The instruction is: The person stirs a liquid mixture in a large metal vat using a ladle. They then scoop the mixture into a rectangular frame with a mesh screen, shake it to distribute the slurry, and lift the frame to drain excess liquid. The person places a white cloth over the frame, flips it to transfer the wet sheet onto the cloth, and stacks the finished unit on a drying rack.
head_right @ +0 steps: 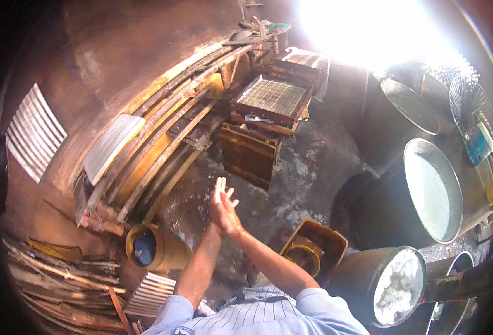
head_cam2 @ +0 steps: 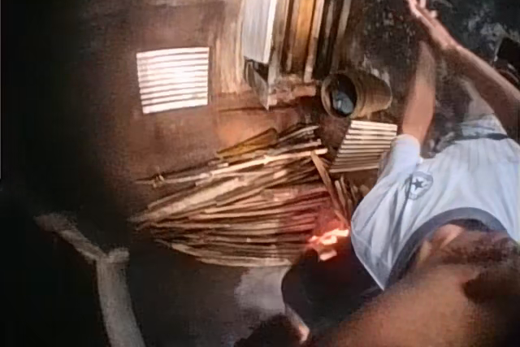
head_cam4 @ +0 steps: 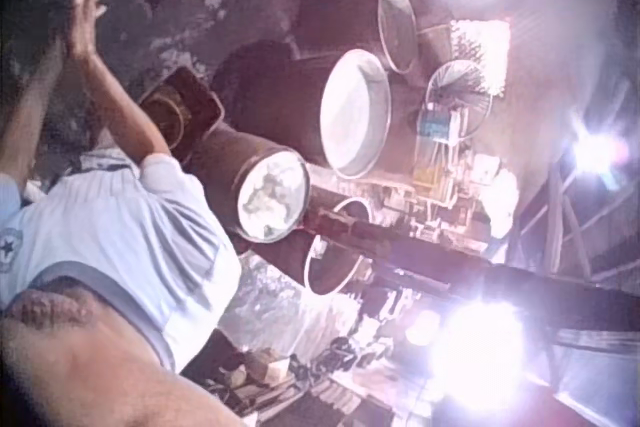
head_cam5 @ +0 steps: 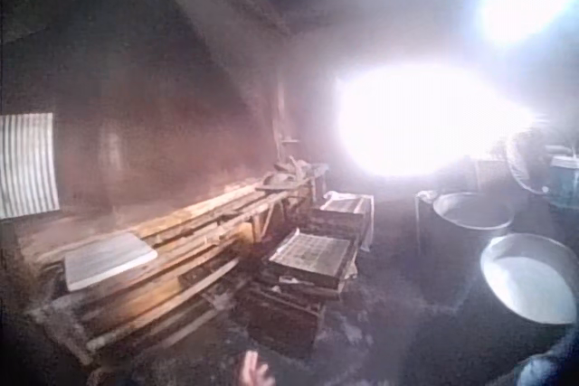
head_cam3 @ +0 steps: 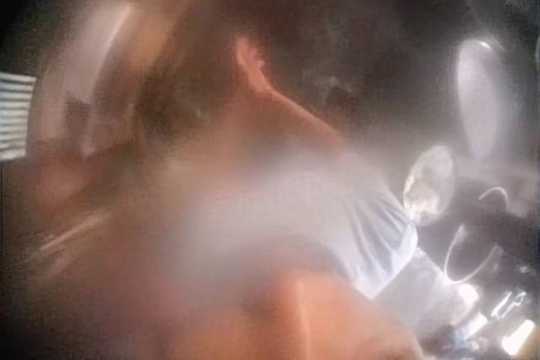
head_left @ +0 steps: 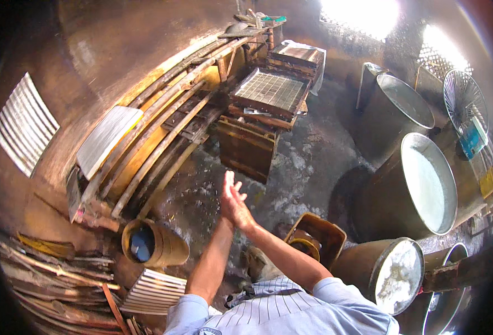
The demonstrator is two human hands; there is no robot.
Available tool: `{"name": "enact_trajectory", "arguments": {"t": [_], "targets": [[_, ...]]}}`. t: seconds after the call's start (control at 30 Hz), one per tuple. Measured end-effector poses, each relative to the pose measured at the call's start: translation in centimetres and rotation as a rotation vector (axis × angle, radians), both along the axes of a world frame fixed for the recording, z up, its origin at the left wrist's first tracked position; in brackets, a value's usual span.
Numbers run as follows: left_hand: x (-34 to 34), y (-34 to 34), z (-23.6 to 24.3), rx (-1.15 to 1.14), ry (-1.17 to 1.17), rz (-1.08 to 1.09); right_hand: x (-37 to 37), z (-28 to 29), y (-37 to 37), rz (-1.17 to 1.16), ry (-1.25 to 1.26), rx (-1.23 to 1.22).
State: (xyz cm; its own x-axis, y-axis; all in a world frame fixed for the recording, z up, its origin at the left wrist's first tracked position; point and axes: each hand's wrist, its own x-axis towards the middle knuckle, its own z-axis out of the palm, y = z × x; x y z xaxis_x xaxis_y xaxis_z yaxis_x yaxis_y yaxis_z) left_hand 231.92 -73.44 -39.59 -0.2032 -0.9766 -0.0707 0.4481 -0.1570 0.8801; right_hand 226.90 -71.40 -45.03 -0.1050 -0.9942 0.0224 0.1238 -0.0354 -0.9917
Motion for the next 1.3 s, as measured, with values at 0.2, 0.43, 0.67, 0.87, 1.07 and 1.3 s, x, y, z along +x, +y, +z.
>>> {"name": "enact_trajectory", "arguments": {"t": [0.2, 0.43, 0.67, 0.87, 1.07, 1.3], "targets": [[-10.0, -11.9, -5.9, 0.351, 0.178, -0.210, -11.7, -7.0, -17.6, -0.332, 0.012, -0.141], [-18.2, -26.4, -10.5, 0.259, -0.345, -0.806, -37.1, -25.7, -16.2, -0.784, 0.437, 0.701], [-12.5, -50.7, -25.1, -0.188, -1.413, -0.647, -33.5, -21.0, 0.8, -0.893, -0.351, 0.915], [-18.9, -63.9, -32.6, -0.269, -1.453, -0.563, -29.6, -14.9, 14.8, -1.561, -0.529, 1.411], [-25.7, -69.7, -40.9, -0.444, -1.699, -0.844, -30.5, -5.0, 3.7, -1.188, -0.196, 1.603], [-24.7, -72.8, -42.7, -0.566, -2.009, -1.374, -41.1, -5.4, -9.4, -1.115, -0.166, 1.293]]}}
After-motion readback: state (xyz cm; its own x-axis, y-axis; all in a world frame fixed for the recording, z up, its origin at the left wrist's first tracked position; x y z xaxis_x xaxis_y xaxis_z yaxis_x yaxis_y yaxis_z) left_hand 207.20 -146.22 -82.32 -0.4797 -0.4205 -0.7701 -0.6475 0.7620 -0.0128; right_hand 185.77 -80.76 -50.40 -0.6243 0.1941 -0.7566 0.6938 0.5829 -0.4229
